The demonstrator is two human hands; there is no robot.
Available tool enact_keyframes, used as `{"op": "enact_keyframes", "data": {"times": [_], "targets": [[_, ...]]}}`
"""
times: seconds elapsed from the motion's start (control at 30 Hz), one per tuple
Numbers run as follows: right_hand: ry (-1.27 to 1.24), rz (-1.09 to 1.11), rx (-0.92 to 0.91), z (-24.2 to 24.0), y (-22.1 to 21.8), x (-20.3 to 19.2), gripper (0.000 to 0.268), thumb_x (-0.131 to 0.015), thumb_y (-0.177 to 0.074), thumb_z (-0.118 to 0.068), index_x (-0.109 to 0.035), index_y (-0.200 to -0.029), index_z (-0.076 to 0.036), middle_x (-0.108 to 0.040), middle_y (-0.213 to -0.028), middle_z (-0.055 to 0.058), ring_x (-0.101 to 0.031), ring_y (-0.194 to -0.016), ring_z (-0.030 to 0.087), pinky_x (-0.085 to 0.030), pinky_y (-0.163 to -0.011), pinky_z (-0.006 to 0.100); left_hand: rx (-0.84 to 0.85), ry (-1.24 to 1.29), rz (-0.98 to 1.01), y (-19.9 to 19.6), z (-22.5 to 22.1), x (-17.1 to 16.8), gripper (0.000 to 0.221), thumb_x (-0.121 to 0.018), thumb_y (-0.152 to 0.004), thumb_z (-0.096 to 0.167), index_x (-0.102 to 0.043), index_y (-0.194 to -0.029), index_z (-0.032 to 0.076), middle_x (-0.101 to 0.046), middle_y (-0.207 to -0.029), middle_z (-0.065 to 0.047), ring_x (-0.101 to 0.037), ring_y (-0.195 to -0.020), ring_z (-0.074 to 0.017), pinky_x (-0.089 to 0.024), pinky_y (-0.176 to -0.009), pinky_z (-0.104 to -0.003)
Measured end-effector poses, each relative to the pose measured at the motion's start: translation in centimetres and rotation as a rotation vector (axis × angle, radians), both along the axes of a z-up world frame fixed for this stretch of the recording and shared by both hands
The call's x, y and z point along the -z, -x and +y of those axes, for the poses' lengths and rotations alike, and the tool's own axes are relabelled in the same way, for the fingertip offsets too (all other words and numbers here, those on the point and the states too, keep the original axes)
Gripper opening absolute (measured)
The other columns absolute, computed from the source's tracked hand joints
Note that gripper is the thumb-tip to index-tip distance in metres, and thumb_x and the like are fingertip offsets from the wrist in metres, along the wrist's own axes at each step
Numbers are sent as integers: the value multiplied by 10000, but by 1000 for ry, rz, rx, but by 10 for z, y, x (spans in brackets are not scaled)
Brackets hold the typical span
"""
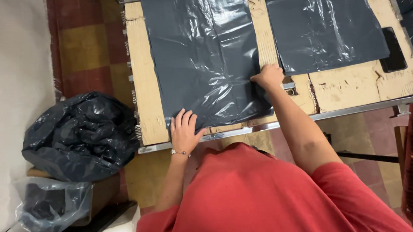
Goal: Folding plastic bags from a conveyor belt and placing them into a collection basket
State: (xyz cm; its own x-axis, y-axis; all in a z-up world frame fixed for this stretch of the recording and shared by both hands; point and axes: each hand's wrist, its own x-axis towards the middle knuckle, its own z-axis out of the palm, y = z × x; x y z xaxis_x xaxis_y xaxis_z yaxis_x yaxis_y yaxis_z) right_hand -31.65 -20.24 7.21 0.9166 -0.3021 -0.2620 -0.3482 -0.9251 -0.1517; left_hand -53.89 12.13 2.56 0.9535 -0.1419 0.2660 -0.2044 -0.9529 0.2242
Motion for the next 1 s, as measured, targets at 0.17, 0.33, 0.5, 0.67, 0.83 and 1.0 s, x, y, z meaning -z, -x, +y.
{"op": "enact_keyframes", "data": {"times": [0.17,0.33,0.5,0.67,0.83,1.0], "targets": [[-458,-69,75,-8,-2,24,714,-878,-720,-507,-645,-1218,-51,-648,-1220,257,-604,-1224,454,-499,-1003,566,-19,57,53,3,-1,-14,790,-619,-776,763,-566,-1298,172,-534,-1409,-45,-384,-1471,-295,-372,-1134,-653],[-868,220,149,-12,30,-26,664,-807,-785,-338,-641,-1322,15,-628,-1283,352,-604,-1223,492,-516,-984,592,-17,63,227,7,-5,-33,965,-646,-683,815,-496,-1379,163,-447,-1488,-51,-280,-1521,-301,-310,-1170,-689],[-1459,-235,198,10,-3,-60,358,-821,-871,-141,-680,-1167,2,-744,-942,172,-791,-846,292,-664,-681,422,-166,-26,-20,0,-16,5,970,-512,-746,882,-514,-1377,144,-535,-1371,-41,-427,-1433,-272,-409,-1099,-624],[-1070,-709,-83,5,56,-143,678,-831,-874,-44,-496,-1462,-87,-555,-1271,198,-531,-1185,326,-445,-993,416,-100,10,-195,-4,43,-10,397,-641,-809,173,-640,-1198,250,-614,-1123,36,-620,-1154,-202,-525,-924,-402],[-1102,-646,-339,-73,153,-191,253,-668,-959,-90,-621,-1208,-102,-604,-1411,131,-550,-1356,234,-394,-1207,365,81,218,-26,74,63,-206,592,-604,-585,-80,-703,-1117,162,-730,-1164,-16,-698,-1026,-284,-552,-843,-404],[-1132,-243,13,-99,259,-296,479,-487,-815,-83,-599,-1267,29,-272,-479,-77,-167,-382,38,-44,-395,271,607,582,-7,112,73,-333,409,-452,-1072,440,-703,-1128,121,-779,-995,-24,-753,-797,-202,-513,-679,-327]]}}
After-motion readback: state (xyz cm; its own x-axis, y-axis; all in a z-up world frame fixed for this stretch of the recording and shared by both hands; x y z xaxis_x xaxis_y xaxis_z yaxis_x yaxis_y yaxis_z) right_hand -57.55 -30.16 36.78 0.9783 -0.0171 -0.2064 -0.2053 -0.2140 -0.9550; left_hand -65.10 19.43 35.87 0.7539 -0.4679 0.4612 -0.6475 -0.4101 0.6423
